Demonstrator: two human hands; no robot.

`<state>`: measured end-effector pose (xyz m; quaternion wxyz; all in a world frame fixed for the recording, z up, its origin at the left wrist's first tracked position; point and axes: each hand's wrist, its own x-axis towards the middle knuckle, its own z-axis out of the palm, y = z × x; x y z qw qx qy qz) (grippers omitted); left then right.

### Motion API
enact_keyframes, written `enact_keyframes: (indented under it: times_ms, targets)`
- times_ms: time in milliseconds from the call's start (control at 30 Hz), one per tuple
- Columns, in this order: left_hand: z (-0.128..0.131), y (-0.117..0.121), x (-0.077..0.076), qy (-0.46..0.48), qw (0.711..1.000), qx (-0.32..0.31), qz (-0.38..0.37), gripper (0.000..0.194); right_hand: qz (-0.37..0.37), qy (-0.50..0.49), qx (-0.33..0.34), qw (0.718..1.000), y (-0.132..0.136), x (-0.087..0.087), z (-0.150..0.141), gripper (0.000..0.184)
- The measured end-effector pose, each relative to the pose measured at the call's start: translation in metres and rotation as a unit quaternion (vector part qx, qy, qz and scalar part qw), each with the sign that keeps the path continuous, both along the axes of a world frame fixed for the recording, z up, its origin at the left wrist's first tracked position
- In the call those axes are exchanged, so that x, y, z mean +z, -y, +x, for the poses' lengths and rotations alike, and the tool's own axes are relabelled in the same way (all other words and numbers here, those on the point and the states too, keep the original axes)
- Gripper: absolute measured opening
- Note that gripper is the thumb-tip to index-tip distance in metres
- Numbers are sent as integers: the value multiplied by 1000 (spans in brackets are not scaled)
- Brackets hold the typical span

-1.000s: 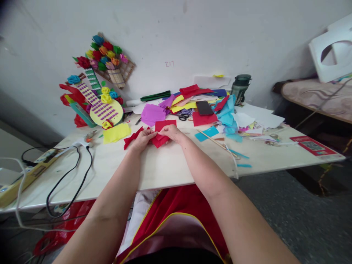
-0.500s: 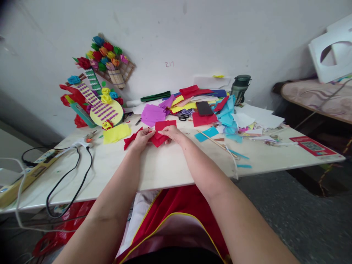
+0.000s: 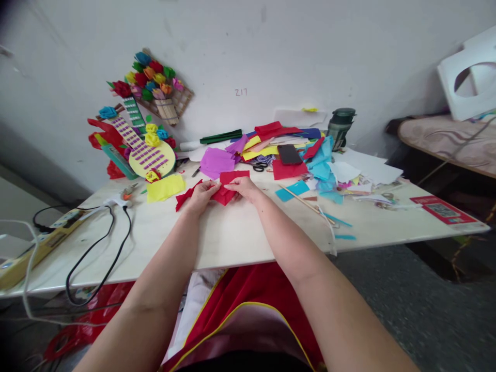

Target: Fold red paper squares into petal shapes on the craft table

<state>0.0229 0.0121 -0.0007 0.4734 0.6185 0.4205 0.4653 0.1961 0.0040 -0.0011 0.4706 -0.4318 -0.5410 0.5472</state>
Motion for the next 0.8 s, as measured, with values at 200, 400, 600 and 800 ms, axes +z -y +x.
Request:
enact_keyframes:
  times_ms: [200,400,600,800]
  targets:
    - [3,1,2,38,998,-46,-8,38,9,-24,-67,997,-1,1,0,26]
    - [2,4,4,33,989,-127,-67,32,68,-48,-99,992,-3,1,-1,26]
    - [2,1,0,51,986,-131,-85,30,79,-92,-91,988,-3,2,-3,33]
    - [3,2,1,136,985,-84,-66,31,25,-81,-28,996,4,5,-1,39]
